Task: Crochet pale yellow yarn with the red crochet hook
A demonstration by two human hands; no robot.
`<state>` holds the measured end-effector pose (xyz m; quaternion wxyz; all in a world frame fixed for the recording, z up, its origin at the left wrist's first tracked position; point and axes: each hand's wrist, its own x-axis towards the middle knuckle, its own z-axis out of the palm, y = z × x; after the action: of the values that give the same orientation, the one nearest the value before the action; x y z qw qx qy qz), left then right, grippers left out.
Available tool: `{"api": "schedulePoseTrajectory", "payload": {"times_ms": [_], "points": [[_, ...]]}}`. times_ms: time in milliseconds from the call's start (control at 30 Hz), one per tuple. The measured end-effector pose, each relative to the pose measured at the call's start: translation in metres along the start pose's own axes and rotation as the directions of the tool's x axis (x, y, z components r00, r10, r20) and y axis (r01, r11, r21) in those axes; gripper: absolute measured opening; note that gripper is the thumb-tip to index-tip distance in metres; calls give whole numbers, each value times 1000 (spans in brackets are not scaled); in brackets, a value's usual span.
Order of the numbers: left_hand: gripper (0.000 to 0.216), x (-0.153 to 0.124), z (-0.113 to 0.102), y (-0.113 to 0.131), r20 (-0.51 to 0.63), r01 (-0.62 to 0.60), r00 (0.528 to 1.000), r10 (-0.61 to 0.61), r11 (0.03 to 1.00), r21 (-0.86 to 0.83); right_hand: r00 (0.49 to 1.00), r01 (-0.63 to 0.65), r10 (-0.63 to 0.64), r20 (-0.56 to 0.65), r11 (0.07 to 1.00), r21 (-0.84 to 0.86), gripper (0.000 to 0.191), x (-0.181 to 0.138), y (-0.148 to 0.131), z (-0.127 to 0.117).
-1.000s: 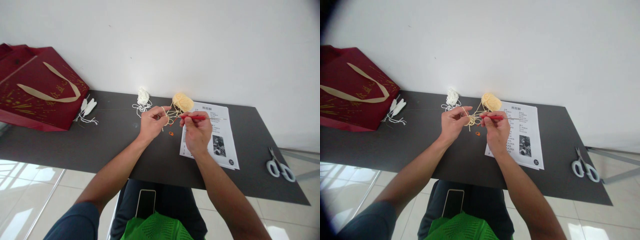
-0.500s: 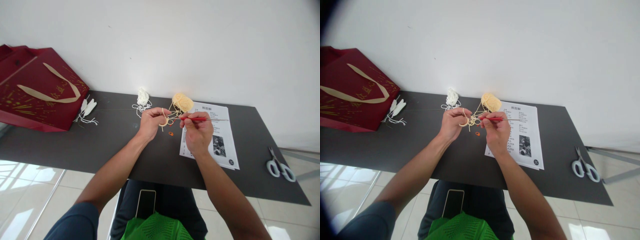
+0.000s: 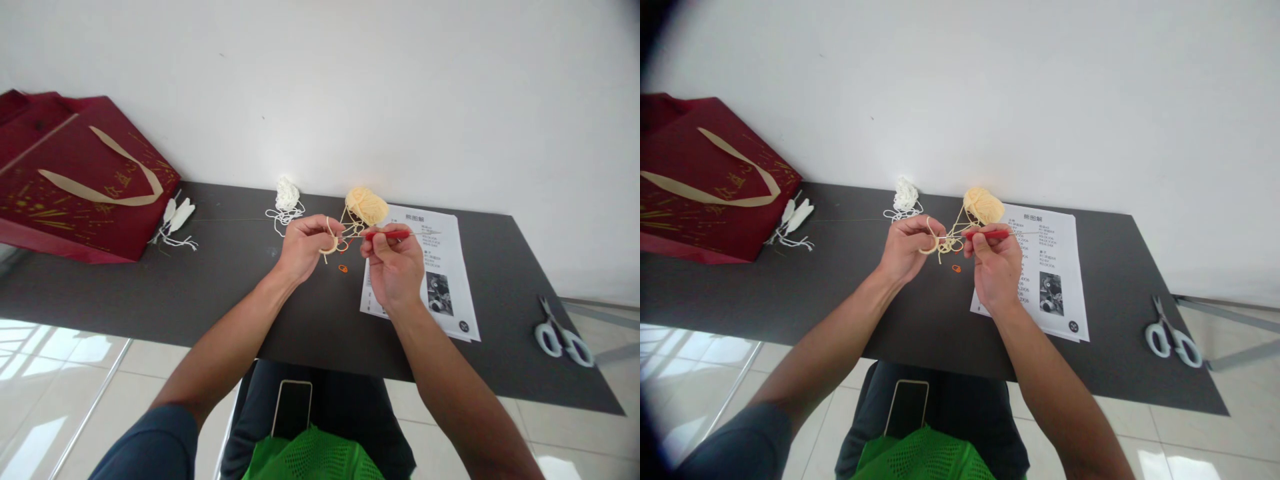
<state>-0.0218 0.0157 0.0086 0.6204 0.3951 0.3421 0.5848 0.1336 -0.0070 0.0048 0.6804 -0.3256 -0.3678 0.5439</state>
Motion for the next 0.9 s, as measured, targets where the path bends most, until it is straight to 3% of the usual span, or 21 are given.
{"api": "schedulePoseTrajectory", "payload": {"times_ms": [267, 600, 900], "points": [[17, -1, 2, -1, 36, 16, 999, -16, 1000, -6, 991, -135, 136, -13, 989, 62, 21, 2, 6, -1], [13, 0, -1, -3, 5, -22, 1000, 22, 999, -40, 995, -87, 88, -40, 996, 37, 16, 2, 6, 2], [33, 1, -1, -6, -25, -80, 996, 81, 996, 26, 999, -16, 16, -44, 1000, 9, 18, -3, 3, 9]]}}
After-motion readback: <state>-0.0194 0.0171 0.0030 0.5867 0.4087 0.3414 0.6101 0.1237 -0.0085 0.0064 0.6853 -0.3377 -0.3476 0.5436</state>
